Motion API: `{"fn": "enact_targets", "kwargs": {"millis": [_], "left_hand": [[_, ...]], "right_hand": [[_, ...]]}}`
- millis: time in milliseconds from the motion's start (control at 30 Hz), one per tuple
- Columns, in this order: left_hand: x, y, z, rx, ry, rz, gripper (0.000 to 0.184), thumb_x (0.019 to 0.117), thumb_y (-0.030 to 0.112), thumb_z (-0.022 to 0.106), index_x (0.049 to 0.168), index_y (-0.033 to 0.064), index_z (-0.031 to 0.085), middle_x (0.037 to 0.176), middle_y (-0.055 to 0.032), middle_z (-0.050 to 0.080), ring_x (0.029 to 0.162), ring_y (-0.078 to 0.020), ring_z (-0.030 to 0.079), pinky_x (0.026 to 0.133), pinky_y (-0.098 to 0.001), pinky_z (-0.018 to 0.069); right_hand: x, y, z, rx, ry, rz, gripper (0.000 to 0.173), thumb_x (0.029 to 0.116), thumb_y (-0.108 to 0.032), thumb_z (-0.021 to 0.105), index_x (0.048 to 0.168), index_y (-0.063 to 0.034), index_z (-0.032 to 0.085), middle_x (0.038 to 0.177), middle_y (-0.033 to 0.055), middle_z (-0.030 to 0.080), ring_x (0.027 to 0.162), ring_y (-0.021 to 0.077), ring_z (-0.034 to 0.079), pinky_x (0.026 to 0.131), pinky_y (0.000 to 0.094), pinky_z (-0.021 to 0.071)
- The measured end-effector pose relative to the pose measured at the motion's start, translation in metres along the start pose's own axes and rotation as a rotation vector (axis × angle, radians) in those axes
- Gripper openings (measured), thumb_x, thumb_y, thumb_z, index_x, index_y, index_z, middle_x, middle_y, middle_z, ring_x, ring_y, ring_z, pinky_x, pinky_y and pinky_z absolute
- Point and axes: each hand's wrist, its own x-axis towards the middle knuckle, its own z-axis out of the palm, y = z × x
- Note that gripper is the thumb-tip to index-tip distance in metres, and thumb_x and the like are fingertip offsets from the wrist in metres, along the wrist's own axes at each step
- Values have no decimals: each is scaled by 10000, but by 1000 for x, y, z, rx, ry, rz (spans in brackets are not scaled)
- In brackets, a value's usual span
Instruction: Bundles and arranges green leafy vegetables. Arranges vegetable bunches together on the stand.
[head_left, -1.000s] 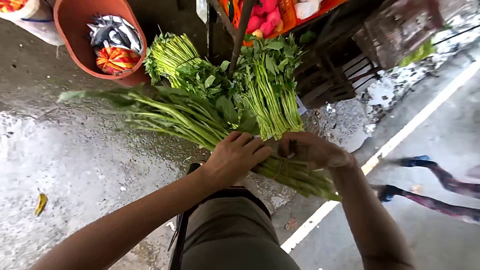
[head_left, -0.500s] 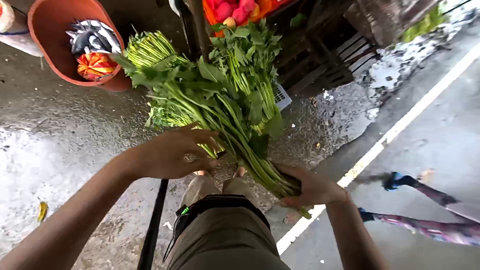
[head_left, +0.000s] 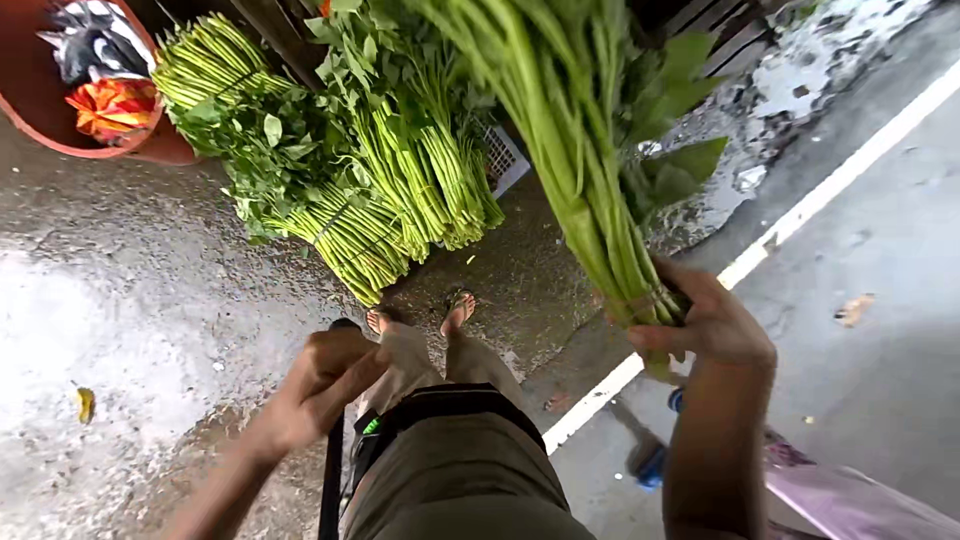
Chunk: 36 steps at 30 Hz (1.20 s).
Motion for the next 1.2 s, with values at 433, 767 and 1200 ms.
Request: {"fn": "enact_targets", "kwargs": {"millis": [433,767,1200], "left_hand": [[189,-16,-27,380,-663,-709,533,1081,531,383,1329,144,654,1213,-54,694,1146,-168,643,1012,-461,489],[209,-63,-104,449,8,-379,300,1074,404,488,1141,201,698,921,34,684,794,-70,633,688,-345,528],[151,-168,-129,-298,1041,-457,413,1126,276,263,1137,36,599,1027,-9,692,981,-102,670,915,-314,540]], "right_hand": [[197,91,20,-181,241,-40,1035,831,-247,828,1628,-28,205,1548,144,473,1341,105,539,1116,275,474],[287,174,47,-151,-37,352,816,871,-77,722,1588,-59,332,1477,202,526,1272,269,599,1055,454,529],[303,183,45,170,170,447,751,1061,-639,263,1531,-77,425,1392,115,618,1235,186,617,1041,409,525]]}}
